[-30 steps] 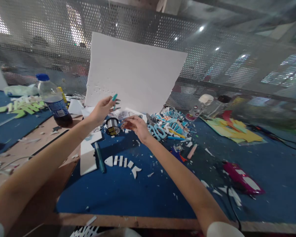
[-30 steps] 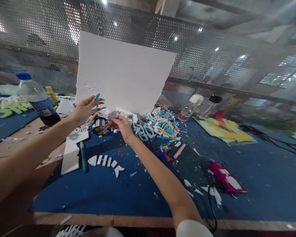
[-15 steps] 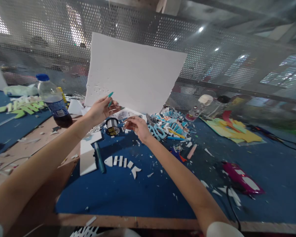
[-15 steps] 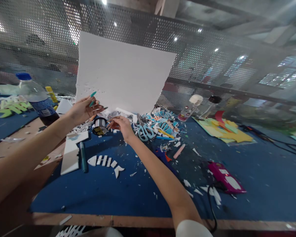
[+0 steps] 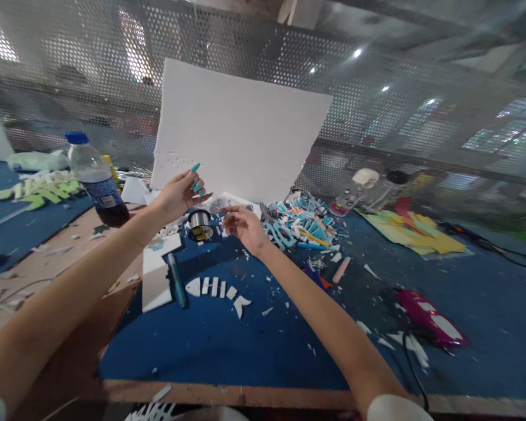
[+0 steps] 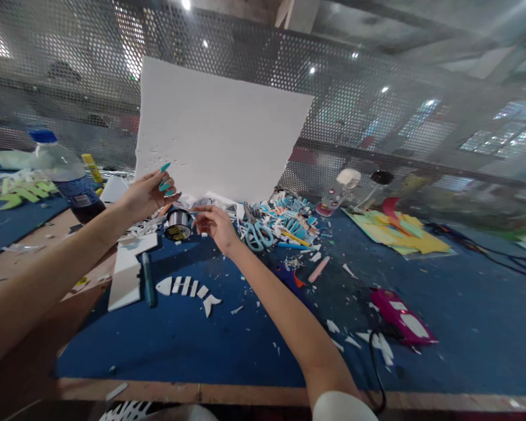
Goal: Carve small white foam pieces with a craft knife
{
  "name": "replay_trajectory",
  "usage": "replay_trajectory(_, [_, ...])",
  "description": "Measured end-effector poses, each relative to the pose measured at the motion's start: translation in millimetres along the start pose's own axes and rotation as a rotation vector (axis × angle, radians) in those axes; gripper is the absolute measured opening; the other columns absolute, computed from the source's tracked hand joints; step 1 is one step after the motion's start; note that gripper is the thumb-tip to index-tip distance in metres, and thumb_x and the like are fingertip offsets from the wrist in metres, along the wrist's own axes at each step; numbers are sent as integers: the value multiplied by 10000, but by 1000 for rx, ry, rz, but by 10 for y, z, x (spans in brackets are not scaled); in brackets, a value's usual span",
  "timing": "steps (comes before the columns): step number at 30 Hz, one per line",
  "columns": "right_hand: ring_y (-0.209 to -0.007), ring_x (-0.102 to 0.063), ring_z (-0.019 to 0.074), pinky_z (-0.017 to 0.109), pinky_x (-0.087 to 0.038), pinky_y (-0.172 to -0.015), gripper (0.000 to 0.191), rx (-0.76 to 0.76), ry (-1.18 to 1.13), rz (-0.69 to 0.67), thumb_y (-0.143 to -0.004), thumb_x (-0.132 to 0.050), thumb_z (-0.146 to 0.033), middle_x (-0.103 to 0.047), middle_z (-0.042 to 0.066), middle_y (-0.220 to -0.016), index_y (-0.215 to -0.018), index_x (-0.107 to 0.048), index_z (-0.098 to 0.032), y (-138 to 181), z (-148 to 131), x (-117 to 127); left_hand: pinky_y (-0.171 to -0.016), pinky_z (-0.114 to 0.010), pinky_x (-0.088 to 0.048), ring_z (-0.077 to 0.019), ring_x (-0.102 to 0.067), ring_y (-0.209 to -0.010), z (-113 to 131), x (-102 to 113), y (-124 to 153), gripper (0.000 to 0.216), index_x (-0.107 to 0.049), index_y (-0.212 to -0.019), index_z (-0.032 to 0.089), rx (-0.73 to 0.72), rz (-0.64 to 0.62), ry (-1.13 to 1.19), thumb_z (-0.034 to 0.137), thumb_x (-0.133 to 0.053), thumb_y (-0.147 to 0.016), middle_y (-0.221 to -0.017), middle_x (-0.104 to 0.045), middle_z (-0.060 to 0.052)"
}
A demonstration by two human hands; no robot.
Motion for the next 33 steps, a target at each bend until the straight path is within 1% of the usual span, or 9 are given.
replay_trajectory(2, [-457,-474,93,223,-355,-447,164,1,-24,-10,-721,-509,-184,-585,-19,-557,-836,-621,-152,0,-4,-7,-643,-239,-506,-51,-458,-496,12,0,1,299,-431,-624,160,7,-1,2,277,-521,-883,-554,-427,62])
replay_trajectory(4, [-419,-428,79,216,-316,-426,168,-2,-43,-16,-723,-489,-160,-555,-32,-528,-839,-608,-141,-3,-8,-9,-624,-231,-498,-50,-458,-491,20,7,-5,306,-429,-619,157,8,1,3,275,-507,-890,-553,-430,60])
replay_trajectory(10, [-429,-449,78,215,-317,-436,156,-3,-24,-1,-751,-478,-159,-555,-31,-541,-843,-603,-148,-14,-13,-8,-639,-244,-504,-54,-469,-489,38,31,-31,299,-442,-629,157,6,23,9,254,-461,-911,-551,-451,56])
replay_trajectory(15, [-421,-401,68,203,-293,-418,133,-18,24,27,-806,-516,-236,-521,-42,-514,-847,-613,-155,-2,-12,-33,-639,-248,-504,-55,-470,-488,61,25,-26,281,-443,-646,161,13,57,23,247,-458,-913,-558,-467,57])
replay_trajectory(20, [-431,-375,59,199,-290,-426,138,-19,60,85,-781,-610,-302,-511,-53,-519,-817,-588,-171,-5,12,-42,-633,-243,-499,-55,-460,-489,69,34,-29,281,-448,-638,163,10,40,29,252,-482,-903,-560,-460,53])
replay_trajectory(25, [-419,-365,63,202,-256,-413,152,18,81,136,-757,-639,-280,-509,-67,-501,-826,-535,-192,-25,36,-9,-623,-233,-493,-55,-456,-490,70,51,-34,276,-451,-642,166,8,36,27,251,-478,-903,-560,-457,53])
replay_trajectory(30, [-430,-356,62,211,-270,-425,179,51,97,102,-774,-643,-275,-490,-69,-534,-907,-552,-196,-12,23,-3,-599,-221,-487,-58,-459,-488,68,65,-43,282,-451,-635,166,4,19,39,222,-445,-912,-553,-460,50])
replay_trajectory(33, [-451,-355,66,215,-273,-431,175,56,99,100,-777,-649,-273,-481,-61,-556,-910,-562,-200,-4,14,-10,-576,-223,-481,-59,-450,-474,78,56,-40,303,-452,-631,162,4,20,42,211,-406,-926,-543,-452,48])
Point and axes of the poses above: each hand's wrist, its own y-axis away from the middle knuckle, its own x-axis out of the back of the hand, z = x × y, the point moved 1 cm from there along -y, towards the middle knuckle
